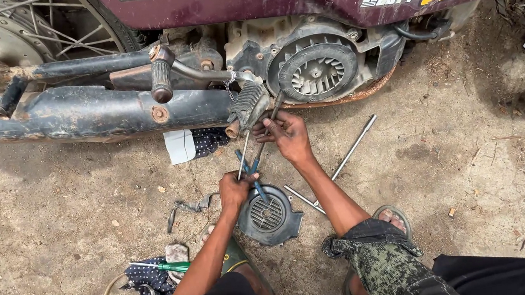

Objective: Using a screwdriver and T-handle wrench to disassemble and repair a motorcycle engine's cooling fan and casing.

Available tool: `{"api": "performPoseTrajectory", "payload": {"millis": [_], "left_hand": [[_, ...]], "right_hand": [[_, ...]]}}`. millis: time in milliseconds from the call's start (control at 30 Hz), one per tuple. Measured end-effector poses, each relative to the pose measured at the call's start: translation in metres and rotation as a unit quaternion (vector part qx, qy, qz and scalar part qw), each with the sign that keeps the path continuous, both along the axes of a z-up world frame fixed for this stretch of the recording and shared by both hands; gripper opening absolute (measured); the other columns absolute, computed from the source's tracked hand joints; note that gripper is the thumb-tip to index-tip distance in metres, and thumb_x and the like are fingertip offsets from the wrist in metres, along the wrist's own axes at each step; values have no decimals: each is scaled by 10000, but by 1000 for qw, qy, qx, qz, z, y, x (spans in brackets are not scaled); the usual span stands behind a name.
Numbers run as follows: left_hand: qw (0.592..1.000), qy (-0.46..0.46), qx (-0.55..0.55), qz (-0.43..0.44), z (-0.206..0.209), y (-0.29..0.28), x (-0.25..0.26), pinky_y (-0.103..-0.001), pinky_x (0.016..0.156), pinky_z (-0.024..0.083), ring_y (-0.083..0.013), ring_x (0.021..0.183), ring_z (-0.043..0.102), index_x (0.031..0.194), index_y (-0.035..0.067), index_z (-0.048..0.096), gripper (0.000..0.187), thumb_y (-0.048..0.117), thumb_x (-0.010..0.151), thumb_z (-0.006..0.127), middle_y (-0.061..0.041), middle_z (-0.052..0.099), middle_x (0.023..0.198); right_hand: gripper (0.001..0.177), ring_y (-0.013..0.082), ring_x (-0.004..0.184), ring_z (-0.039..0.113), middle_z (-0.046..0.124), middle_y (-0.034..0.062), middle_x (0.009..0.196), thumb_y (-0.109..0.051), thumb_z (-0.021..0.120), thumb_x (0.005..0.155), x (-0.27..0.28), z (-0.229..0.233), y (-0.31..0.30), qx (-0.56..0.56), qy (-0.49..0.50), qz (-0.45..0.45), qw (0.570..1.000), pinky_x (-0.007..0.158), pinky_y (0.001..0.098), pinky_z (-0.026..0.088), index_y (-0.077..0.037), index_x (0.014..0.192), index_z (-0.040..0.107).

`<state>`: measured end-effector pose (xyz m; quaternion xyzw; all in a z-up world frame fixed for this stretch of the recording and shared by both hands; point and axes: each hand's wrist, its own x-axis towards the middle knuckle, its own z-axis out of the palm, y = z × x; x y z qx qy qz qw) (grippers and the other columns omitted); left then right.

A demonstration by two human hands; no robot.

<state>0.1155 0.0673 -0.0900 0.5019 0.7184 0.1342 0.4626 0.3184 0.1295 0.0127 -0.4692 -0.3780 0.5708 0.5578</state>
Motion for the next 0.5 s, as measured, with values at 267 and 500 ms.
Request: {"api": "performPoseTrajectory", "payload": {"millis": [267, 500], "left_hand": [[997, 70, 17, -31, 16, 19, 37, -455, 627, 511, -301, 629, 690, 762, 64, 786, 446, 491, 703, 901, -141, 734, 687], [982, 115, 66, -133, 38, 32, 35, -501, 723, 538, -392, 751, 710, 781, 27, 746, 519, 501, 665, 922, -212, 720, 754]], "right_hand": [[176, 207, 849, 784, 777, 151, 949, -94, 661, 984, 12, 26, -3, -4, -164, 3, 986, 727, 326, 692, 35, 1082, 729], [167, 151, 745, 765, 766, 91, 831, -116, 718, 945, 17, 36, -2, -2, -236, -16, 972, 664, 302, 675, 11, 1045, 761]]}}
